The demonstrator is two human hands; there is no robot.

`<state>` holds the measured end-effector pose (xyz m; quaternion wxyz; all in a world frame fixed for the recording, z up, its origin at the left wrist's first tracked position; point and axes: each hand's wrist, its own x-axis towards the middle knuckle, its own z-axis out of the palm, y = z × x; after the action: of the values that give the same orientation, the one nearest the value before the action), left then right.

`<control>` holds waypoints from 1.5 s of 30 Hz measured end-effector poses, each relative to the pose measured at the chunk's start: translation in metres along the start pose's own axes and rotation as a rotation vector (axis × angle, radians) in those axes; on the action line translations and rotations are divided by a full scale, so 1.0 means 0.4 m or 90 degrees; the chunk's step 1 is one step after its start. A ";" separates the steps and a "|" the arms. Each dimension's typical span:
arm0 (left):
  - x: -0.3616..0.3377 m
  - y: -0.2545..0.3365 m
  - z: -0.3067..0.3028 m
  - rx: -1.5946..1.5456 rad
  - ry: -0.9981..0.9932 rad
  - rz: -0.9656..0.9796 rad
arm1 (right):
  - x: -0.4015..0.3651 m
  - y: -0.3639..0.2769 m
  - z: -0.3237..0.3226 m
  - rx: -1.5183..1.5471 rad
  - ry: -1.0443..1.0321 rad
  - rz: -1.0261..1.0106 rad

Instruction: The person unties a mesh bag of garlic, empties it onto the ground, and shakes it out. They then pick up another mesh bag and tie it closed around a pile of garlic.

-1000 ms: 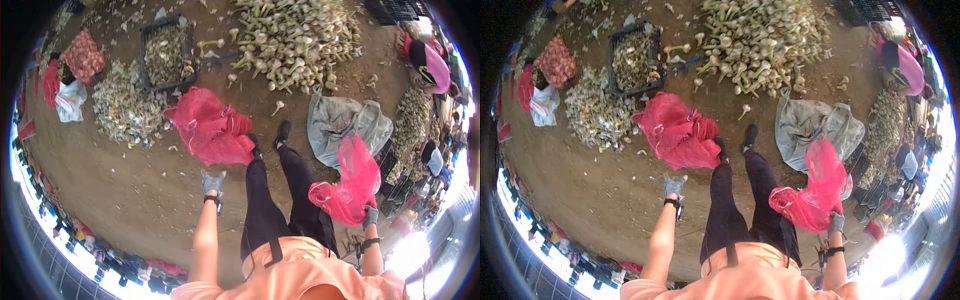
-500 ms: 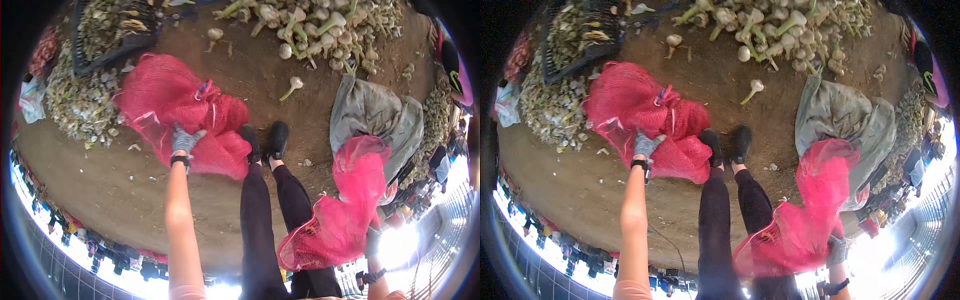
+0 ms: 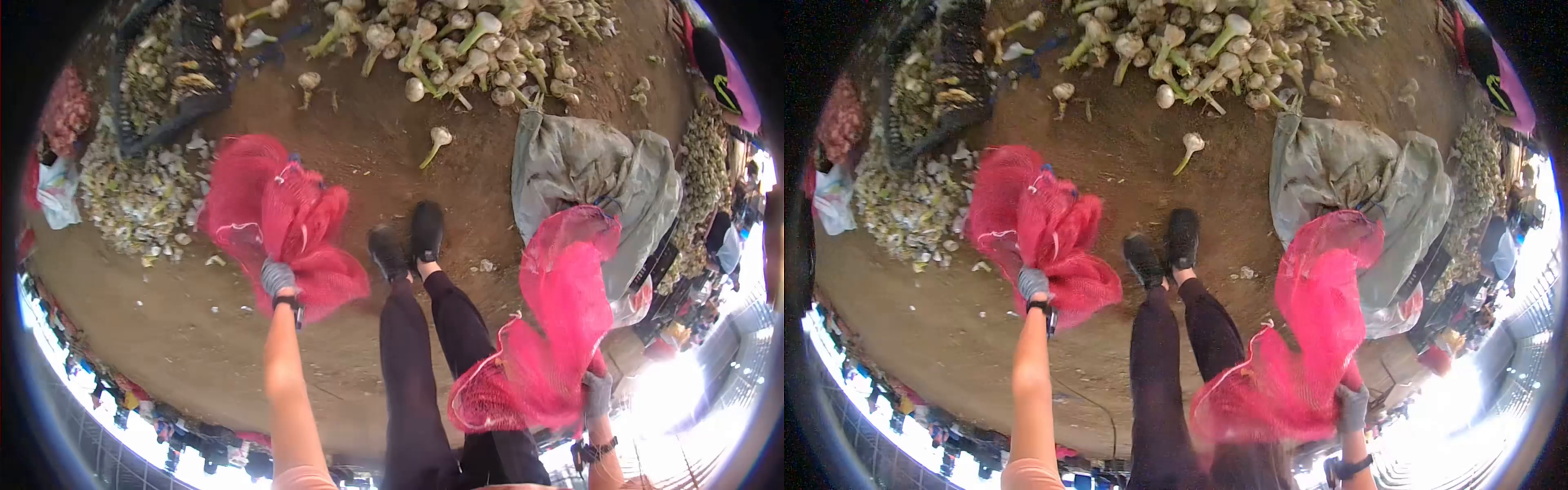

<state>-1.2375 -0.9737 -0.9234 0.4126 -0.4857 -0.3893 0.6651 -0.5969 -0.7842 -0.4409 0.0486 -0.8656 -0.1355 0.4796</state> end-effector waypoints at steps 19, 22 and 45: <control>-0.247 -1.809 -0.439 -1.214 0.683 0.730 | -0.559 -0.028 0.144 0.783 -0.493 0.034; -0.318 -1.891 -0.435 -1.110 0.840 0.842 | -0.652 0.083 0.060 0.555 -0.300 -0.203; -1.131 -2.001 -1.235 -1.000 -0.577 1.441 | -0.991 0.994 -0.666 0.253 0.284 -0.602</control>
<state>-0.5381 -1.0499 -0.1524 -0.8476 -0.3754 -0.1563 0.3409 -0.4970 -1.2644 -0.0595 0.4480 -0.7652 -0.4027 0.2271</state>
